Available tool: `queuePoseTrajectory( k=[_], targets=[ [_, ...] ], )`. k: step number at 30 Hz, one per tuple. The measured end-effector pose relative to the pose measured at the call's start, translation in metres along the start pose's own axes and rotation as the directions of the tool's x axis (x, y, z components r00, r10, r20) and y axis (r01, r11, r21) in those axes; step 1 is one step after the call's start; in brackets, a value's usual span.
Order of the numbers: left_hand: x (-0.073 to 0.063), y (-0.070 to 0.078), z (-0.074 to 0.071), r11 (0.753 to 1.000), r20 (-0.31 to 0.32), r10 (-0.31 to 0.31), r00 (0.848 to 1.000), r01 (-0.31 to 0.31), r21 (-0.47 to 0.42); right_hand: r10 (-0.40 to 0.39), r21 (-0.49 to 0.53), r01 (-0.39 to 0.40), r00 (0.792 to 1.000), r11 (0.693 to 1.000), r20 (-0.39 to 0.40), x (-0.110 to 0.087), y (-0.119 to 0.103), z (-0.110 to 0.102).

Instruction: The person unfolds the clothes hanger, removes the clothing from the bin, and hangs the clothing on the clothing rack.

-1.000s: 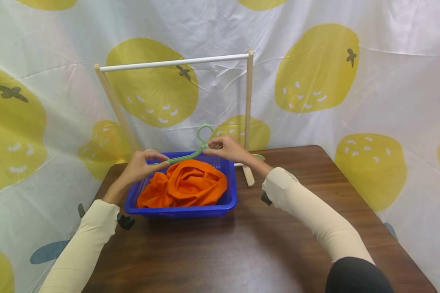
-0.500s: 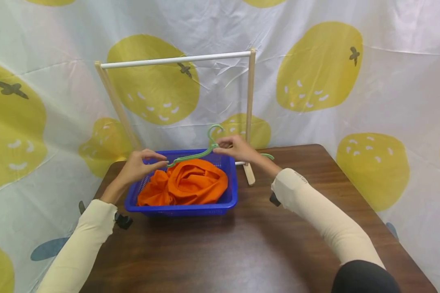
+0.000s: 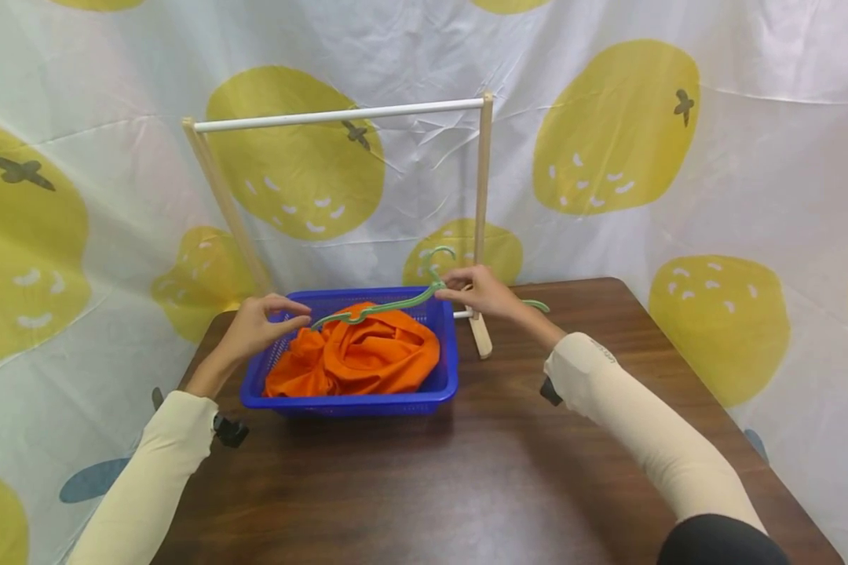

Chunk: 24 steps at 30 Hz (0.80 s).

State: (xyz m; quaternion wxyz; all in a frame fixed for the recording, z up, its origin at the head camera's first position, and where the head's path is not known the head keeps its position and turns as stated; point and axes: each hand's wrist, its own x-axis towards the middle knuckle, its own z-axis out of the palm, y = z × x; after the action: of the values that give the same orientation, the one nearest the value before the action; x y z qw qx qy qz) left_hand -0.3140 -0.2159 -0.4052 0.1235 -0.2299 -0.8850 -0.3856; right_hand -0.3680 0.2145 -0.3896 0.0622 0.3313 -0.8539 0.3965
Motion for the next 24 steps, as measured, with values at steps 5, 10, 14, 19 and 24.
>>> queuePoseTrajectory(
  k=[5, 10, 14, 19, 24],
  targets=[
    [0.0, -0.004, 0.0, 1.0, -0.007, -0.002, 1.0, 0.002, -0.021, 0.013, -0.019, -0.013, 1.0, 1.0, 0.006, -0.006, 0.007, -0.003],
    [0.0, -0.005, -0.001, 1.0, -0.015, 0.001, 1.0, -0.001, -0.031, 0.004, -0.063, -0.003, 1.0, 0.998, 0.007, -0.011, 0.013, -0.004],
    [0.001, -0.006, -0.001, 0.999, -0.019, -0.003, 1.0, 0.002, -0.039, -0.008, -0.097, 0.008, 1.0, 0.995, 0.001, -0.013, 0.019, -0.004],
    [0.003, -0.008, -0.002, 0.999, -0.015, -0.001, 1.0, 0.0, -0.049, 0.005, -0.115, -0.005, 1.0, 0.993, -0.005, -0.015, 0.027, -0.005],
    [0.004, -0.01, -0.002, 0.998, -0.007, -0.004, 1.0, 0.004, -0.062, 0.025, -0.121, -0.025, 1.0, 0.992, -0.004, -0.016, 0.033, -0.002]
  ],
)
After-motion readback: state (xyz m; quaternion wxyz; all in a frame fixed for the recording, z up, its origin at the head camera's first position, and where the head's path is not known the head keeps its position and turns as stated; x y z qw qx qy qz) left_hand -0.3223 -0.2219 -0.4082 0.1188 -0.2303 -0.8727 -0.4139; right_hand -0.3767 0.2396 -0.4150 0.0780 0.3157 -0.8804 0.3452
